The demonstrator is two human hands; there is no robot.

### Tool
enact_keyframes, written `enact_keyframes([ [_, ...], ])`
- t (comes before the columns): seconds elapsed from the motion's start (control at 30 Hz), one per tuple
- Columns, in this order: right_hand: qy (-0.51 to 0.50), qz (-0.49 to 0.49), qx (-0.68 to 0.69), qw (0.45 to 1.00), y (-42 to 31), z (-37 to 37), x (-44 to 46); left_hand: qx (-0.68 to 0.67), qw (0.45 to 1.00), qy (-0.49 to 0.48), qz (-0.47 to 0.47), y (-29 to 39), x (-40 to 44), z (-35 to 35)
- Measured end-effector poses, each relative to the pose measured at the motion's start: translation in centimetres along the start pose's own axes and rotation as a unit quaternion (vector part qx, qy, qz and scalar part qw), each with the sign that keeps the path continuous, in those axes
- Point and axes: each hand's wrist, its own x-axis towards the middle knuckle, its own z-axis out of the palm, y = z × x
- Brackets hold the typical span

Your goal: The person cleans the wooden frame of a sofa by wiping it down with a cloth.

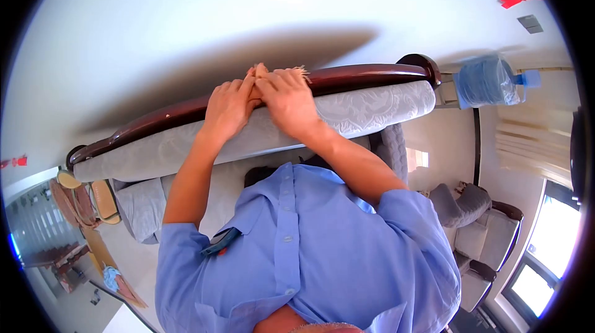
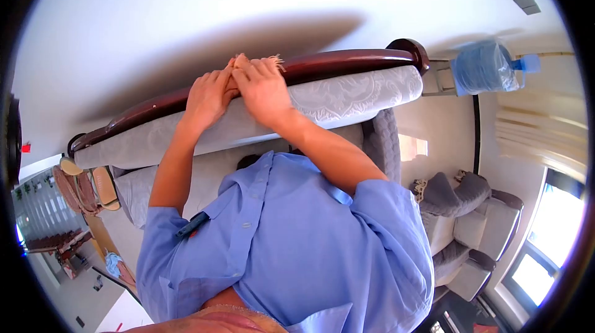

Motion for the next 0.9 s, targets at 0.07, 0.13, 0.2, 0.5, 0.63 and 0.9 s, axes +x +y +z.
enact_keyframes([
  [0.07,0.025,0.009,0.024,0.999,1.7,-2.2,-0.4,0.014,0.997,-0.064,-0.033,0.5,1.0,0.6],
  [0.13,0.051,0.025,0.042,0.998,4.0,-4.9,-1.4,-0.006,0.999,-0.040,0.012,2.1,2.9,1.5],
  [0.2,0.111,0.071,0.043,0.990,6.9,-7.8,-2.8,-0.029,0.997,-0.019,0.062,5.0,5.7,2.4],
  [0.5,0.083,0.293,-0.055,0.951,22.2,-17.3,-10.0,-0.017,0.991,-0.070,0.111,21.1,19.8,9.5],
  [0.63,0.117,0.249,-0.082,0.958,22.7,-16.4,-9.5,0.007,0.988,-0.105,0.115,22.6,21.1,10.6],
  [0.9,0.034,0.111,-0.111,0.987,14.1,-12.0,-5.9,-0.010,0.996,-0.071,0.053,15.0,15.0,6.5],
])
